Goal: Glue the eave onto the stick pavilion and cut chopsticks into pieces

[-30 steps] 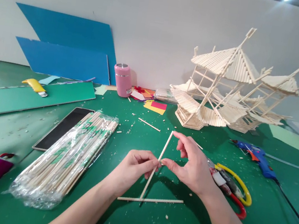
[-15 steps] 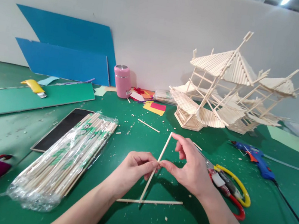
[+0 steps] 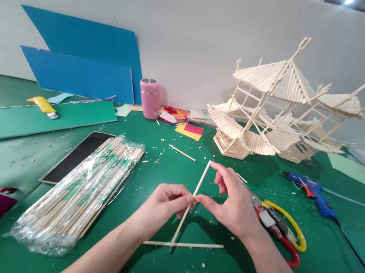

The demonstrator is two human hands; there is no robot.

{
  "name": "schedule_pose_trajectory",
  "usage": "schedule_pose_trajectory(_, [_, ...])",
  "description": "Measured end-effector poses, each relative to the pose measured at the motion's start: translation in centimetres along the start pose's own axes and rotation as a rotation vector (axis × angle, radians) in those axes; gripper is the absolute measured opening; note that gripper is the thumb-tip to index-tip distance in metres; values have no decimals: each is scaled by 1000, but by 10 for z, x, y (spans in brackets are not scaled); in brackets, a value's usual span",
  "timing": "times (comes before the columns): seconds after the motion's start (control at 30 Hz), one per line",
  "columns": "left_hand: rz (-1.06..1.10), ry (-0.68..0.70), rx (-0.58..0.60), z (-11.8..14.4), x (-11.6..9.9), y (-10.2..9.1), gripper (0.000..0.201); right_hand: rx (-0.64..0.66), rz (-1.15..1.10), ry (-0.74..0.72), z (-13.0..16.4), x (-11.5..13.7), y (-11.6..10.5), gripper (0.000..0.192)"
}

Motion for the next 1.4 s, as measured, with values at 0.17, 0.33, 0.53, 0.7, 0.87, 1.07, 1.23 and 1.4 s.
schedule_pose_trajectory(0.17, [45,-10,1,-1,1,-1,19,-9,-12,-2,0,-1,1,61])
schedule_pose_trajectory(0.33, [182,-89,-57,-3,7,-8,16,-210,-33,-29,2,-3,-13,48])
schedule_pose_trajectory(0.53, [-150,23,24,-1,-8,-6,18,-172,174,-260,4,22,-14,29])
schedule_pose_trajectory(0.7, [-724,244,34,3,-26,5,22,-143,285,-232,6,26,-5,18])
schedule_pose_trajectory(0.87, [-816,272,21,5,-27,8,23,-202,298,-179,7,24,-5,9])
schedule_pose_trajectory(1.07, [-836,295,-67,6,-23,7,23,-157,283,-152,7,23,0,10])
schedule_pose_trajectory(1.23, [-573,271,-203,5,-22,-4,18,-216,282,-111,1,18,-12,18])
schedule_pose_trajectory(1.4, [300,35,-215,-2,-7,-21,14,-366,198,163,29,-32,-51,30])
Point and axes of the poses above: each hand's wrist, its own z-axis away from the middle knuckle, its own y-axis out of the palm, x = y × z, the point moved 6 cm from there along -z, towards the middle knuckle, and after that the axes turned 13 degrees about z, right-handed, at the moved point
